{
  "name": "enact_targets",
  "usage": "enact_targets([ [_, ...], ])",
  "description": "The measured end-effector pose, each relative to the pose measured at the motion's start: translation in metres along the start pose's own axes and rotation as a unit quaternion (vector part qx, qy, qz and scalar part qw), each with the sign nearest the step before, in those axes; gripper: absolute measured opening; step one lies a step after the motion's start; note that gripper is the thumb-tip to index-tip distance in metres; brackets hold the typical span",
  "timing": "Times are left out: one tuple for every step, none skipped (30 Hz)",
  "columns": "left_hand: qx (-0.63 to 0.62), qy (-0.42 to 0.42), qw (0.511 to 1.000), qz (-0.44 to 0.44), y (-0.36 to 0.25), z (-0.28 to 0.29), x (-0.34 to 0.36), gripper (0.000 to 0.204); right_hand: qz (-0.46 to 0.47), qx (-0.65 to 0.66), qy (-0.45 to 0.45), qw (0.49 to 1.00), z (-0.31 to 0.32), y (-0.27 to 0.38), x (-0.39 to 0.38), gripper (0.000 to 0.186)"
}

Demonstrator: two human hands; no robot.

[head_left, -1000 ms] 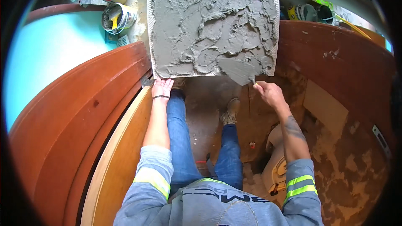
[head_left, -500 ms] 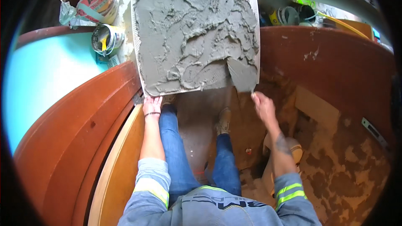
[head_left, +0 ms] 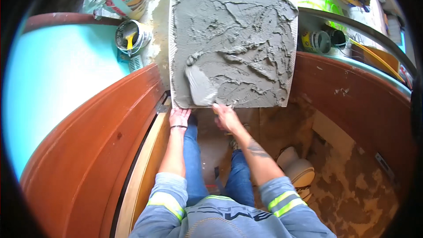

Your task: The person is applying thin-set mortar or adhesive to the back of a tile using a trowel in a bathroom under renovation.

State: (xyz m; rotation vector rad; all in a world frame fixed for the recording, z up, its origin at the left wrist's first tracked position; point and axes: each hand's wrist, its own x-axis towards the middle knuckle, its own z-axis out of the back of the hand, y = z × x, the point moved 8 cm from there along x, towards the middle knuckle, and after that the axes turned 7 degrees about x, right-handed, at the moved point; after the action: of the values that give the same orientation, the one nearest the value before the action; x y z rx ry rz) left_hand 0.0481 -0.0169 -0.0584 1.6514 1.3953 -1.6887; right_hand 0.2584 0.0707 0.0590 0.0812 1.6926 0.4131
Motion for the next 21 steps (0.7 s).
enact_targets([
  [-0.001,-0.007,1.000,0.002,0.002,-0.003,0.002,0.030,0.089,-0.178,-0.067,0.978,0.030,0.006,-0.006,0.042],
  [-0.003,-0.013,1.000,0.007,0.007,-0.007,0.001,0.030,0.173,-0.350,-0.132,0.911,0.060,0.012,-0.021,0.041],
  [0.004,0.018,1.000,-0.005,0.001,-0.002,0.003,0.028,0.171,-0.443,-0.142,0.869,0.074,0.019,-0.035,0.038],
  [-0.002,0.014,1.000,-0.012,-0.001,0.005,0.004,0.028,0.171,-0.532,-0.154,0.815,0.085,0.036,-0.052,0.035],
  [-0.005,0.003,1.000,-0.012,0.000,0.010,0.005,0.026,0.192,-0.562,-0.151,0.790,0.091,0.048,-0.066,0.032],
  [-0.009,-0.005,1.000,-0.012,0.001,0.011,0.007,0.025,0.213,-0.592,-0.149,0.763,0.091,0.060,-0.076,0.029],
  [-0.019,-0.006,1.000,-0.006,0.005,0.008,0.006,0.022,0.213,-0.598,-0.148,0.758,0.088,0.070,-0.081,0.029],
  [-0.026,-0.008,1.000,-0.006,0.006,0.008,0.004,0.022,0.252,-0.622,-0.127,0.730,0.077,0.081,-0.086,0.027],
  [-0.017,-0.009,1.000,-0.010,0.006,0.010,0.001,0.021,0.290,-0.644,-0.104,0.700,0.065,0.088,-0.086,0.025],
  [-0.009,-0.006,1.000,-0.018,0.003,0.003,0.002,0.020,0.296,-0.648,-0.103,0.694,0.061,0.102,-0.076,0.025],
  [0.001,-0.027,0.999,-0.016,0.005,0.004,0.002,0.022,0.332,-0.681,-0.092,0.646,0.045,0.116,-0.062,0.025],
  [-0.004,-0.030,0.999,-0.019,0.005,0.003,0.002,0.022,0.367,-0.710,-0.080,0.596,0.032,0.131,-0.046,0.024],
  [-0.014,-0.032,0.999,-0.009,0.008,-0.004,0.001,0.024,0.397,-0.712,-0.099,0.571,0.032,0.155,-0.026,0.024],
  [-0.021,-0.035,0.999,0.001,0.011,-0.006,0.001,0.026,0.426,-0.711,-0.117,0.547,0.030,0.179,-0.008,0.025],
  [-0.022,-0.039,0.999,0.005,0.010,0.001,0.003,0.031,0.389,-0.718,-0.119,0.564,0.020,0.203,0.009,0.026],
  [-0.025,-0.043,0.999,0.002,0.007,0.002,0.006,0.031,0.349,-0.726,-0.122,0.579,0.012,0.224,0.019,0.027],
  [-0.030,-0.031,0.999,0.000,0.008,-0.002,0.005,0.031,0.367,-0.682,-0.137,0.617,0.016,0.235,0.020,0.029],
  [-0.036,-0.018,0.999,-0.002,0.011,-0.005,0.003,0.031,0.383,-0.637,-0.153,0.652,0.020,0.243,0.017,0.032],
  [-0.023,-0.022,0.999,-0.006,0.011,-0.006,0.003,0.031,0.352,-0.603,-0.171,0.695,0.029,0.231,0.020,0.039],
  [-0.028,-0.015,0.999,-0.001,0.017,-0.014,0.004,0.031,0.363,-0.534,-0.210,0.734,0.050,0.209,0.024,0.042],
  [-0.025,-0.028,0.999,-0.003,0.015,0.002,-0.001,0.032,0.152,-0.372,-0.103,0.910,0.047,0.168,0.032,0.045],
])
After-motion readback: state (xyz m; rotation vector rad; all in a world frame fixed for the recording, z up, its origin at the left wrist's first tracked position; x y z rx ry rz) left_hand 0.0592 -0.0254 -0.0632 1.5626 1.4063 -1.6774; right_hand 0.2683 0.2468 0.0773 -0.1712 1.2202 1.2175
